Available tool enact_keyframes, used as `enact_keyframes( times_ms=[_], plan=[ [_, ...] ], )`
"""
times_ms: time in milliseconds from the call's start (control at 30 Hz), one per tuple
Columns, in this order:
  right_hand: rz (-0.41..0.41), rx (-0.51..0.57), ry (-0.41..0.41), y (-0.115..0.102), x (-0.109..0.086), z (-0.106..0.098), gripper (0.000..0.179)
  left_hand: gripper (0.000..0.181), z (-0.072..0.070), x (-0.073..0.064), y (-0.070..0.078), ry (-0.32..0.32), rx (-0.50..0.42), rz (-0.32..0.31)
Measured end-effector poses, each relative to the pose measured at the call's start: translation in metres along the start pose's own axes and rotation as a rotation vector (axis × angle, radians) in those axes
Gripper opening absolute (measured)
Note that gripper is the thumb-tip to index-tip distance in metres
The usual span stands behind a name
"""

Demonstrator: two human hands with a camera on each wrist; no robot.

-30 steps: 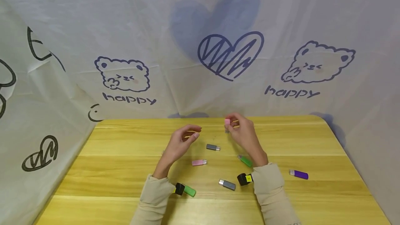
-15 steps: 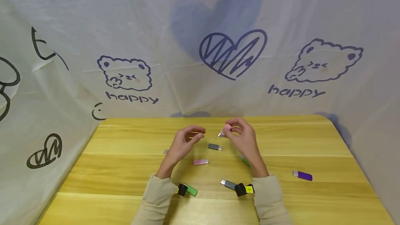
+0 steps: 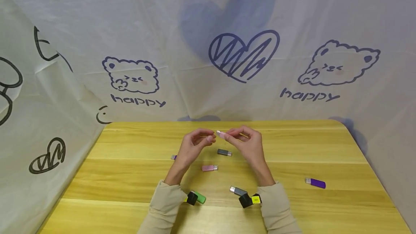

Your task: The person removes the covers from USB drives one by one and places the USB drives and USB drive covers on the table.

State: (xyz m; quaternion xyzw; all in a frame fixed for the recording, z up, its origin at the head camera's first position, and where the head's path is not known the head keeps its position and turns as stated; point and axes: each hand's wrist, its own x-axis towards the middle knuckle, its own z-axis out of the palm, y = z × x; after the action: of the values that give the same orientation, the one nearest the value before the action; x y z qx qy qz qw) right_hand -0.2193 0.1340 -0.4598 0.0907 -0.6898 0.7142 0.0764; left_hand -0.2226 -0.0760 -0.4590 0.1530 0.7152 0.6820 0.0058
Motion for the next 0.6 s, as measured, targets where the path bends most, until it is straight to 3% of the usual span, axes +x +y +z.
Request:
enact_keyframes(
  times_ms=[333, 467, 600],
  plan=[
    [-0.029, 0.066, -0.022, -0.001, -0.004, 0.015, 0.020, 0.020, 0.004, 0.001, 0.004, 0.109, -0.134, -0.005],
    [-0.021, 0.053, -0.056, -0.002, -0.005, 0.017, 0.019, 0.018, 0.004, 0.000, 0.004, 0.144, -0.128, 0.006],
    [-0.024, -0.004, -0.091, -0.005, -0.005, 0.015, 0.017, 0.016, 0.003, 0.000, 0.005, 0.139, -0.100, 0.025]
  ],
)
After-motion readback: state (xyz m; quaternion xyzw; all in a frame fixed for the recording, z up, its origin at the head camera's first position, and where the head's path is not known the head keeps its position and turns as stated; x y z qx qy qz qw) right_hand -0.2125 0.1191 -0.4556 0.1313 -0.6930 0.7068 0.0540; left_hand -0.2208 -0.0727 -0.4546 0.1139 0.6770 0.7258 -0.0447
